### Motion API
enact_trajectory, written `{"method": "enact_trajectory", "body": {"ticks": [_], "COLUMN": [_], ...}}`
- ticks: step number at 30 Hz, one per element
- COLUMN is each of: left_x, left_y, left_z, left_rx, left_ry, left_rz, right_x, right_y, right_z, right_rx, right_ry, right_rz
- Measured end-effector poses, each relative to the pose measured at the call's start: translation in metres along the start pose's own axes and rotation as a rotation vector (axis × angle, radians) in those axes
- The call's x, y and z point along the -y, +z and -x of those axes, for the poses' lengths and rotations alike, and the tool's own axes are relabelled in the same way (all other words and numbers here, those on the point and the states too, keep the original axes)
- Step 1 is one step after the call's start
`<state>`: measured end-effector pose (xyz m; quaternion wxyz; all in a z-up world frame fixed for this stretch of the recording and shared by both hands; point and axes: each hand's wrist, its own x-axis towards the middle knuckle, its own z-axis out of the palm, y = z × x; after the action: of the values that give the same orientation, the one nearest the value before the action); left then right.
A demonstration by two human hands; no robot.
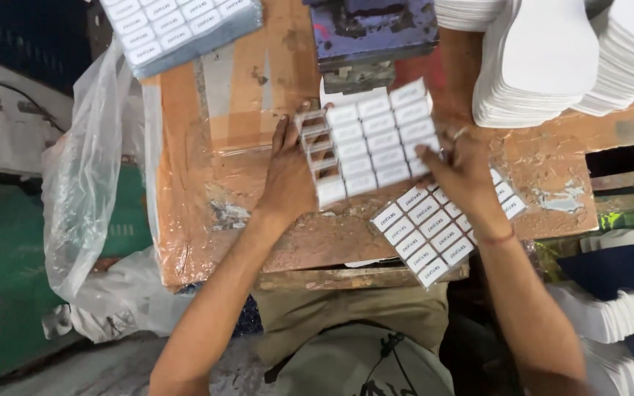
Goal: The person places white plastic objects onto a wooden table and applies a sheet of labels using a manual press machine. They then remove the objects and peel off the label backing to reveal the applied text.
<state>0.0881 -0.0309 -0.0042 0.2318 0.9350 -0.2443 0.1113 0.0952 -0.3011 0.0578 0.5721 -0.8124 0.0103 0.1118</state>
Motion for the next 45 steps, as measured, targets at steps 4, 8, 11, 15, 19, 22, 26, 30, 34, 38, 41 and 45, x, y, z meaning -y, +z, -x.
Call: {"method": "enact_trajectory", "body": {"ticks": [4, 8, 11, 15, 19, 22, 26, 30, 34, 38, 41, 45], "left_x": [0.004, 0.004, 0.003, 0.004, 0.007, 0.008, 0.008, 0.006, 0.007, 0.004, 0.001, -0.012], "left_y": [0.002, -0.001, 0.0, 0.005, 0.005, 0.01, 0.01, 0.008, 0.01, 0.002, -0.008, -0.027], "left_z": [-0.003, -0.001, -0.002, 0.002, 0.0, 0.0, -0.001, -0.001, 0.002, -0.001, 0.001, 0.031], "left_rx": [-0.011, -0.072, -0.111, -0.125, -0.129, -0.097, -0.101, -0.094, -0.105, -0.125, -0.134, -0.107], "left_ry": [-0.044, -0.18, -0.168, -0.225, -0.166, -0.136, -0.159, -0.154, -0.149, -0.132, -0.101, -0.128], "left_rz": [-0.034, 0.249, 0.278, 0.282, 0.261, 0.133, 0.153, 0.14, 0.135, 0.137, 0.126, 0.197], "right_x": [-0.003, -0.008, -0.014, -0.015, -0.019, -0.016, -0.016, -0.016, -0.018, -0.015, -0.021, 0.046], "right_y": [-0.003, 0.004, 0.006, 0.006, 0.007, 0.006, 0.007, 0.007, 0.007, 0.005, -0.007, -0.009], "right_z": [-0.021, -0.018, -0.015, -0.018, -0.015, -0.016, -0.016, -0.015, -0.016, -0.016, -0.013, 0.047], "right_rx": [-0.079, -0.149, -0.198, -0.221, -0.215, -0.225, -0.236, -0.232, -0.217, -0.218, -0.223, -0.311], "right_ry": [-0.153, -0.188, -0.218, -0.258, -0.276, -0.277, -0.252, -0.243, -0.256, -0.265, -0.354, -0.609], "right_rz": [0.06, 0.082, 0.096, 0.111, 0.077, 0.064, 0.086, 0.06, 0.04, 0.054, 0.148, 0.493]}}
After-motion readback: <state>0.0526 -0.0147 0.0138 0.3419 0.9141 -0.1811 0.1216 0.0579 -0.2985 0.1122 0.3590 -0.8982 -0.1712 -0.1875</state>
